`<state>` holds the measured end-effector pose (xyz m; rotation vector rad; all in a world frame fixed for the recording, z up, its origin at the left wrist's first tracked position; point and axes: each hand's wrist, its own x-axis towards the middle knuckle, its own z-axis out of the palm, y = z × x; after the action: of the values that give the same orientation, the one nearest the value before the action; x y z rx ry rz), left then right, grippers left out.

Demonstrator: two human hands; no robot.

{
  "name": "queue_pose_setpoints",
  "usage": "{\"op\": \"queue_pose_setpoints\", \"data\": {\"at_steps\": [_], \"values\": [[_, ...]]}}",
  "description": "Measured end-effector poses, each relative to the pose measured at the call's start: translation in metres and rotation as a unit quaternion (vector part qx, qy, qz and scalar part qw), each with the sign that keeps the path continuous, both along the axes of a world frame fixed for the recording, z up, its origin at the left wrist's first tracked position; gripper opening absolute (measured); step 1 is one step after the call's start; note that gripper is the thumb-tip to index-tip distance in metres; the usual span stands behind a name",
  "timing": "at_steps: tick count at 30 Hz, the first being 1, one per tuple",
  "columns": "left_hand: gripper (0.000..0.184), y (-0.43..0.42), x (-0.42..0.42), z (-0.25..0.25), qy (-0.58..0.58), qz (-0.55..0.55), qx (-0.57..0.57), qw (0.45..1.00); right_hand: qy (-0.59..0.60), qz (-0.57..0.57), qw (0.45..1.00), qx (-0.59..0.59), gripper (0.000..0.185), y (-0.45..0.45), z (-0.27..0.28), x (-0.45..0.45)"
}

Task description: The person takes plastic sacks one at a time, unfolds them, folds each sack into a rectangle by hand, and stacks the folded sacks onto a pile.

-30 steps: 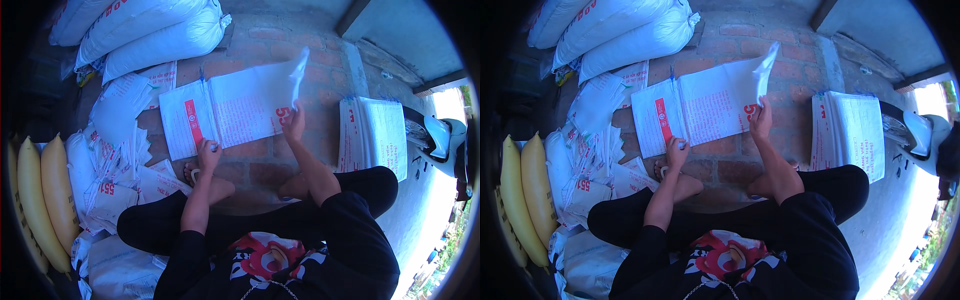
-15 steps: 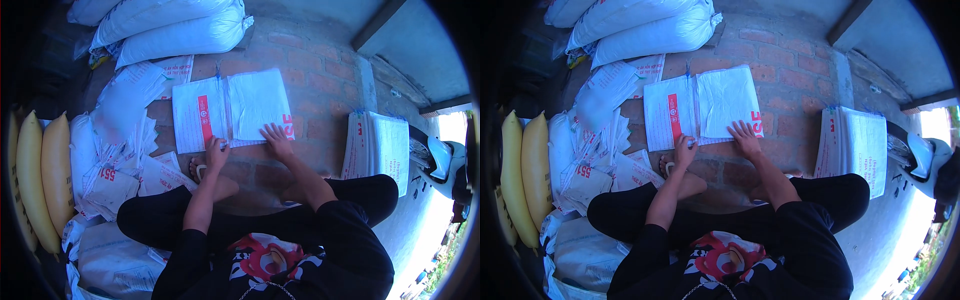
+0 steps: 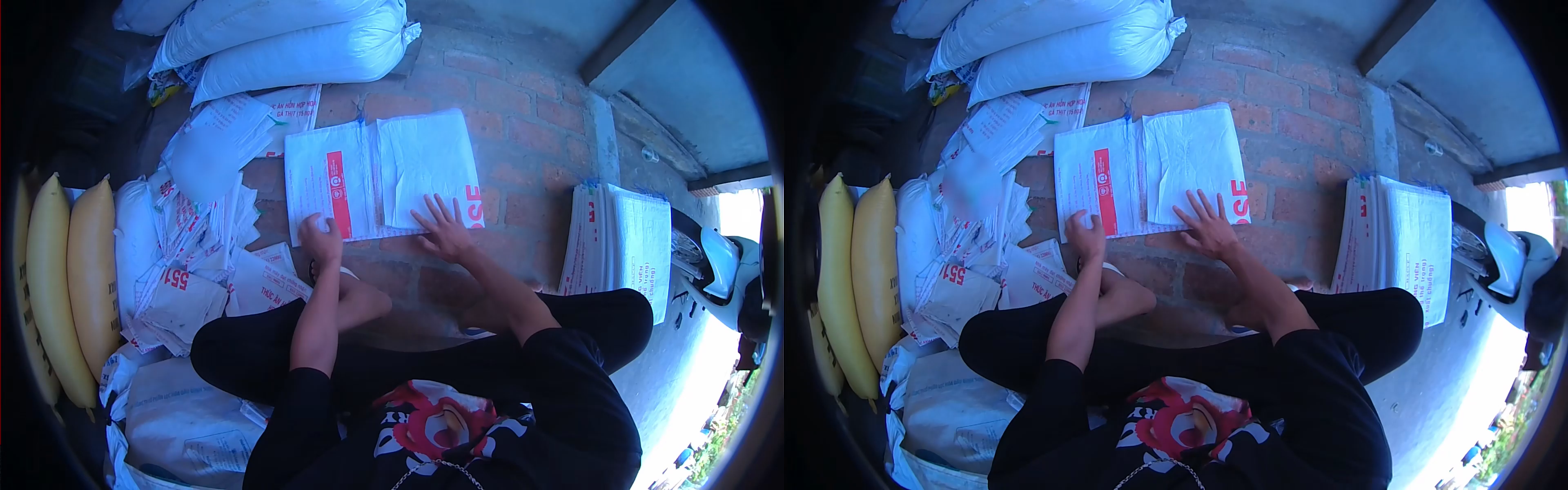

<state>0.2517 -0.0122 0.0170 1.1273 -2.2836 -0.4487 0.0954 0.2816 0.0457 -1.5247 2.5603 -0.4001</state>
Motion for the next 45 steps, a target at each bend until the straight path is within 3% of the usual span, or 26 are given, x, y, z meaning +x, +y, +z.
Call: {"op": "queue_pose_setpoints", "data": {"at_steps": [2,4,11,21,25,26,28,32,35,38,42,45], "values": [[0.044,-0.030,0.014,-0.005,-0.075,0.152,0.016,0.985,-0.004,0.058,0.998,0.008,0.063,-0.008,-0.017,0.007],[0.057,-0.049,0.025,0.000,-0.172,0.290,0.131,0.932,-0.009,0.081,0.996,0.024,0.062,-0.016,-0.029,0.014],[0.063,-0.038,0.032,0.022,-0.294,0.244,0.178,0.907,-0.024,0.061,0.996,0.059,0.061,-0.019,-0.037,0.026],[0.056,-0.073,0.043,0.003,-0.195,0.233,0.334,0.892,-0.043,0.041,0.996,0.070,0.069,-0.030,-0.029,0.041],[0.041,-0.104,0.058,-0.048,-0.072,0.220,0.374,0.898,-0.081,0.021,0.994,0.069,0.068,-0.032,-0.022,0.043],[0.040,-0.105,0.058,-0.047,-0.002,0.269,0.416,0.869,-0.093,0.018,0.993,0.071,0.067,-0.032,-0.019,0.042],[0.036,-0.081,0.032,0.014,0.141,0.356,0.489,0.784,-0.113,0.007,0.991,0.065,0.065,-0.036,-0.017,0.037],[0.034,-0.106,0.029,0.020,0.347,0.263,0.524,0.732,-0.162,-0.032,0.986,0.033,0.062,-0.045,-0.017,0.031],[0.031,-0.128,0.027,0.016,0.373,0.252,0.494,0.744,-0.201,-0.051,0.978,0.003,0.062,-0.045,-0.019,0.027],[0.026,-0.111,0.005,0.057,0.387,0.258,0.424,0.777,-0.236,-0.052,0.969,-0.041,0.061,-0.045,-0.024,0.024],[0.025,-0.079,-0.031,0.096,0.407,0.088,0.285,0.863,-0.319,-0.096,0.938,-0.100,0.057,-0.051,-0.045,0.021],[0.020,-0.018,-0.066,0.136,0.348,-0.107,0.226,0.904,-0.598,-0.247,0.743,-0.171,0.059,-0.061,0.000,-0.005]]}}
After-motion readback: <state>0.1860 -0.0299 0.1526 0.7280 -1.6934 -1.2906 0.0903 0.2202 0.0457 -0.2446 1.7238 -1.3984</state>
